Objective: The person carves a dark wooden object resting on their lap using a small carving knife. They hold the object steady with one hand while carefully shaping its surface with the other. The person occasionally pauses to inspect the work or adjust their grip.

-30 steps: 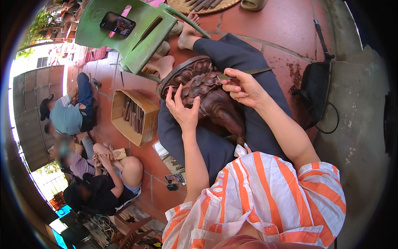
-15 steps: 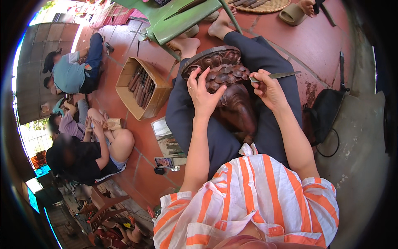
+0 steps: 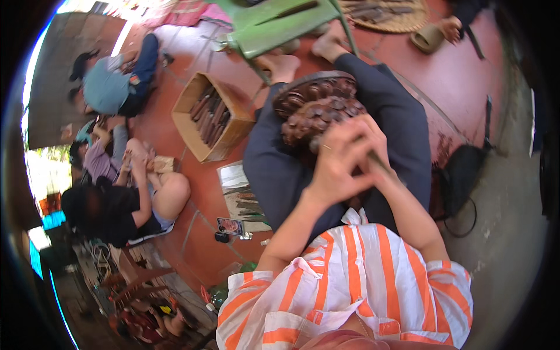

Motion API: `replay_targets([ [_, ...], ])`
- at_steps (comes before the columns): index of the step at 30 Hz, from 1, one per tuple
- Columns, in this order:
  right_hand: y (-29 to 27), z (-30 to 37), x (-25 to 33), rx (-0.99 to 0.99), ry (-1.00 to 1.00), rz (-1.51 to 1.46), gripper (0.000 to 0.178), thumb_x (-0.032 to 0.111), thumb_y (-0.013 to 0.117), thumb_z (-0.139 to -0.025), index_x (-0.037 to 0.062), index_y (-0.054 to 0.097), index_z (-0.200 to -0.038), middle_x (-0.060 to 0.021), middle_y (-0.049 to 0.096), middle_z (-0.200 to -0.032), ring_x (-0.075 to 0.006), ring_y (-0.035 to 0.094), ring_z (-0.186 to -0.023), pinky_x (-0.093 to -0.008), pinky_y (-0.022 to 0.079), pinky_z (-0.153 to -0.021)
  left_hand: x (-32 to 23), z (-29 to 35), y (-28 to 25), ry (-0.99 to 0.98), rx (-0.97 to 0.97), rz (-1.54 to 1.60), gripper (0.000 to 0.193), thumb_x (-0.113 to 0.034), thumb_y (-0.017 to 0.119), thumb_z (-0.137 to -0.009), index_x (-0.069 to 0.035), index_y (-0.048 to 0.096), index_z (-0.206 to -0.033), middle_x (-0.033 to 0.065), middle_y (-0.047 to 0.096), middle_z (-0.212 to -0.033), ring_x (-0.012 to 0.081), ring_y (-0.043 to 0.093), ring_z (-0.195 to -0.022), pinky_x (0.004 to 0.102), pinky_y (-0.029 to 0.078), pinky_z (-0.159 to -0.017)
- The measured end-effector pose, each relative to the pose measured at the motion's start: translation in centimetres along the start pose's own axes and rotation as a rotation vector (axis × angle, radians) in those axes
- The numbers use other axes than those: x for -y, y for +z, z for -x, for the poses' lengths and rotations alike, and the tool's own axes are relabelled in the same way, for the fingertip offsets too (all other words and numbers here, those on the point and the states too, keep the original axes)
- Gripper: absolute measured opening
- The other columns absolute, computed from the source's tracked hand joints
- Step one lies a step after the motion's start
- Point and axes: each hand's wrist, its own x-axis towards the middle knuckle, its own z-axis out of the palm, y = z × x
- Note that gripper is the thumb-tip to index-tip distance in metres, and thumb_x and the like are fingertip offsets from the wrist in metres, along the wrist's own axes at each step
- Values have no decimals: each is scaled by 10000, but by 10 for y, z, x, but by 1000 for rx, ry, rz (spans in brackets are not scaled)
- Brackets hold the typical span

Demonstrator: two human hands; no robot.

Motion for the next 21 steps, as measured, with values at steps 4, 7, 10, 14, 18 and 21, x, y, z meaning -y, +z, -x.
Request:
replay_targets([
  [4,8,5,16,-48,47,24,285,-55,567,-801,-28,617,-1080,-112,577,-1018,-239,611,-940,-311,505,-809,-21,9,13,-61,-135,13,268,-210,794,-709,-46,636,-851,158,514,-1156,356,482,-1105,442,403,-939],
  [7,15,-1,18,-128,1,190,260,-38,644,-801,-21,659,-1060,-121,582,-1048,-253,611,-963,-333,514,-822,-20,14,2,-223,-230,-60,210,-192,720,-810,-20,611,-862,146,500,-954,304,503,-851,394,429,-764],
  [10,20,-6,13,-127,-36,263,271,37,727,-782,-1,677,-1045,-127,588,-1029,-269,615,-934,-349,508,-785,-16,20,-1,-290,-136,47,188,-173,619,-905,2,553,-885,156,465,-851,303,493,-744,368,423,-680],
  [14,23,-7,7,-90,-38,286,307,71,734,-787,23,678,-1085,-123,617,-1009,-262,621,-923,-335,493,-786,-16,19,11,-309,-178,172,226,-170,586,-933,19,513,-833,151,452,-821,304,460,-708,387,406,-657],
  [18,15,-10,6,-50,15,266,323,53,717,-782,33,676,-1102,-122,630,-1007,-264,624,-933,-340,491,-813,-8,14,13,-353,-199,220,241,-191,566,-946,28,550,-848,154,451,-814,292,458,-701,378,404,-650],
  [21,16,-12,8,-36,-33,322,324,34,695,-783,32,677,-1106,-116,625,-1001,-265,622,-927,-339,491,-817,-6,12,13,-330,-242,229,260,-216,559,-950,29,588,-867,157,459,-811,289,478,-714,366,408,-652],
])
